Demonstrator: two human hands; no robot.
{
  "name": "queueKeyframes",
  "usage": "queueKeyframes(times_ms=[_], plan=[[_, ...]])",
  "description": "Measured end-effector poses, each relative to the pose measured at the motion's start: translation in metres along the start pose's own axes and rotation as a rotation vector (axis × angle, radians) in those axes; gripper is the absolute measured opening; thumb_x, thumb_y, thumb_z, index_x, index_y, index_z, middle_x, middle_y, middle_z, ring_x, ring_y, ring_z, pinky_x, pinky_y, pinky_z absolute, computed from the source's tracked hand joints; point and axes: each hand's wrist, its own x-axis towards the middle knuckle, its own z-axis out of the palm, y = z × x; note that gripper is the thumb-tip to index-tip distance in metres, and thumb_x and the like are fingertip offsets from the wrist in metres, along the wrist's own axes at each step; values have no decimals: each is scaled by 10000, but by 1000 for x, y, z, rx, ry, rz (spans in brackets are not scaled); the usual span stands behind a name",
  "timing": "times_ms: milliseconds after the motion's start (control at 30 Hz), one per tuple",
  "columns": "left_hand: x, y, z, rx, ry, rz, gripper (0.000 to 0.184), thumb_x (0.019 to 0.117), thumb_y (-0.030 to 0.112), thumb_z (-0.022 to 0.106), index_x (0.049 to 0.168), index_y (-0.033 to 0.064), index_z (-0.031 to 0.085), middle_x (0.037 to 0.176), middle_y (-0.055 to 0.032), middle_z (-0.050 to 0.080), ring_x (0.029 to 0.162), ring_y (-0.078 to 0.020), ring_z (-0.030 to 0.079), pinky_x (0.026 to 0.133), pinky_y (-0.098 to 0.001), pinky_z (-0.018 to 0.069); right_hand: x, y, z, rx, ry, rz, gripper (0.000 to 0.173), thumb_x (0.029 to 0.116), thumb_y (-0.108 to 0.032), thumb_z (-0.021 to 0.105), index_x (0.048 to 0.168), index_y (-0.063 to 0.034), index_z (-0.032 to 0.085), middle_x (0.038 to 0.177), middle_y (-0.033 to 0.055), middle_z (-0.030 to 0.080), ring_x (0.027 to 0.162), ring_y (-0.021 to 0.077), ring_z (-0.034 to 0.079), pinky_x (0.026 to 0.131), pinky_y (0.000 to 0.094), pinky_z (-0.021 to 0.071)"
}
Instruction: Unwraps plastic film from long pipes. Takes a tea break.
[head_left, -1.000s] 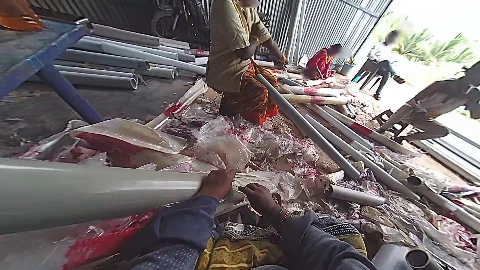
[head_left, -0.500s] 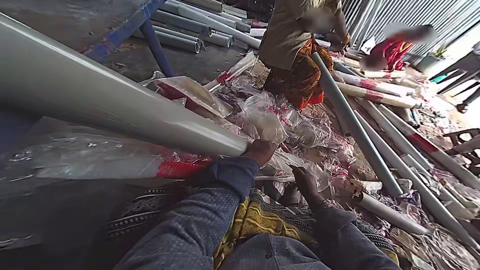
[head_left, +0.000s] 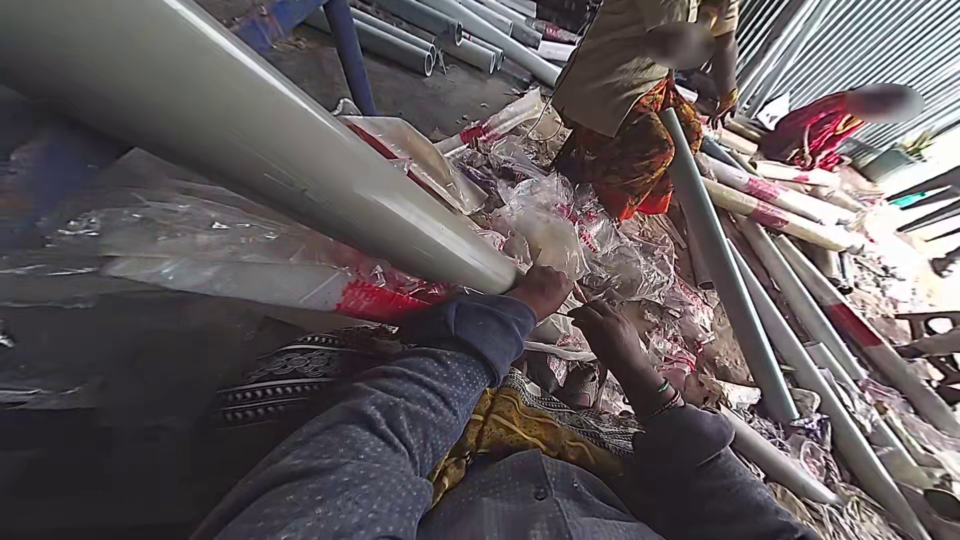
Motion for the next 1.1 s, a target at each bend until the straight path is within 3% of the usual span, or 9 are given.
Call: queueKeyframes(times_ms=[67,200,300,433,667,933,1000,1100], plan=[[0,-2,1,-18,24,8,233,1051,80,537,1183,-17,701,1176,-223,710,1147,-410,668,935,-576,511,9,-5,-4,-45,-38,-35,203,1007,-119,605,1103,-49,770,1106,186,740,1028,389,717,861,561,555],[-2,-4,0,-28,23,41,223,1041,64,543,1174,-34,693,1171,-240,700,1140,-429,665,905,-601,514,22,-5,-1,-136,61,-186,164,978,-84,621,986,-31,775,957,190,744,899,401,735,754,563,578],[1,-6,3,-36,39,51,217,1025,43,548,1166,-34,694,1160,-243,702,1114,-438,673,878,-603,522,29,-12,-5,-208,-45,-196,182,987,-55,595,1016,-21,771,983,208,737,937,415,726,789,574,569],[4,-6,4,-55,28,24,209,1021,61,563,1154,-26,699,1157,-233,706,1115,-424,674,876,-594,521,33,-11,-3,-225,-32,-245,168,970,-25,602,985,-21,769,964,206,736,892,411,733,733,571,578],[3,-7,6,-27,50,46,211,1012,24,561,1167,-25,695,1147,-235,707,1093,-428,681,861,-597,529,33,-15,-6,-246,-127,-192,213,987,-11,560,1033,-16,768,1009,221,732,929,426,725,767,584,570],[-1,-4,4,1,78,41,212,1039,45,522,1121,-29,702,1087,-225,717,1062,-413,692,842,-573,529,38,-29,-23,-323,-392,-74,270,1025,-14,478,1123,16,728,1145,249,696,1069,440,684,874,592,530],[-3,-4,1,21,60,49,214,1045,49,517,1137,-35,691,1107,-224,708,1075,-406,683,852,-563,519,34,-24,-20,-319,-381,-73,274,1025,-13,471,1122,19,726,1136,254,694,1068,444,681,884,590,524],[-2,-4,1,18,39,49,219,1042,43,524,1165,-29,690,1142,-222,705,1104,-401,674,894,-568,508,20,-4,-7,-240,-186,-138,233,1003,-26,526,1049,9,752,1013,243,711,934,447,711,757,587,555]])
